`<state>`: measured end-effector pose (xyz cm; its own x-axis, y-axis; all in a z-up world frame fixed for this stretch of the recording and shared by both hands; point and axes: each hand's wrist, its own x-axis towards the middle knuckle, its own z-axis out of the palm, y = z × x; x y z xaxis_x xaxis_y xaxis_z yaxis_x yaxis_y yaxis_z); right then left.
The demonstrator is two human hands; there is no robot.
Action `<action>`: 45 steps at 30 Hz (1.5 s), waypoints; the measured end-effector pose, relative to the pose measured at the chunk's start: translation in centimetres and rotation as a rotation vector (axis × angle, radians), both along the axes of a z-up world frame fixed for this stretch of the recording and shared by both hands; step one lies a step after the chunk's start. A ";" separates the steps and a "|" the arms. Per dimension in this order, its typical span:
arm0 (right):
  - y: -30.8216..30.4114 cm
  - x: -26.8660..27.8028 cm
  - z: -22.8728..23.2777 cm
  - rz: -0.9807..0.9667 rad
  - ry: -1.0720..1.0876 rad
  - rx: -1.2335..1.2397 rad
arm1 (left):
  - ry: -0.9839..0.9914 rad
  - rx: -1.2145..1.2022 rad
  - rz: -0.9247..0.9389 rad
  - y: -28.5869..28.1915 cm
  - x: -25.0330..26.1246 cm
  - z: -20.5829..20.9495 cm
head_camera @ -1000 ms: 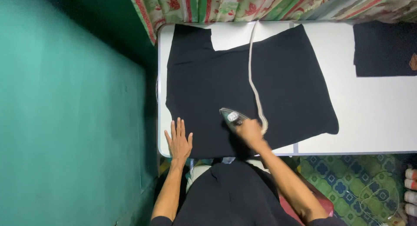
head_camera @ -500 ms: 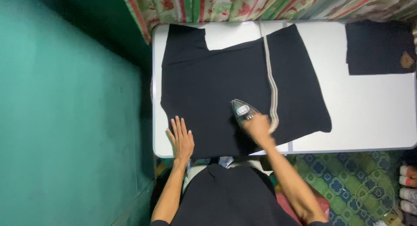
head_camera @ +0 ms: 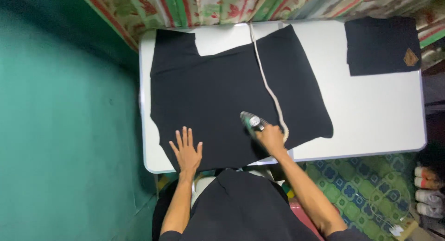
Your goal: The recorder is ironing a black t-shirt on a white table.
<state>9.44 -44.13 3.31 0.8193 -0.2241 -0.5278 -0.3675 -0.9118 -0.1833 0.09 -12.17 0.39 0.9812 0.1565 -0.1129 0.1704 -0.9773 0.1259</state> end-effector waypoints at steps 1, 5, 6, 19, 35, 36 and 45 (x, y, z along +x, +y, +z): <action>-2.2 0.4 0.8 -0.006 0.004 -0.002 | 0.004 -0.002 -0.006 -0.1 -0.2 0.1; -9.8 3.1 3.2 -0.114 -0.134 0.003 | 0.025 0.061 0.009 -0.1 -0.2 0.5; -11.7 3.9 3.6 -0.147 -0.175 0.014 | 0.027 0.066 0.012 -0.2 -0.2 0.5; -7.1 1.6 5.5 0.020 -0.163 0.087 | -0.308 -0.026 -0.130 -18.9 0.8 0.1; -24.9 7.0 6.1 -0.159 -0.193 0.108 | -0.058 0.086 0.326 -13.8 -2.5 -0.5; -26.1 7.6 6.4 -0.194 -0.213 0.097 | -0.056 0.101 0.402 -12.6 -2.9 -0.7; -18.8 8.2 6.7 0.038 -0.128 0.179 | -0.059 -0.052 0.213 -19.0 2.0 1.7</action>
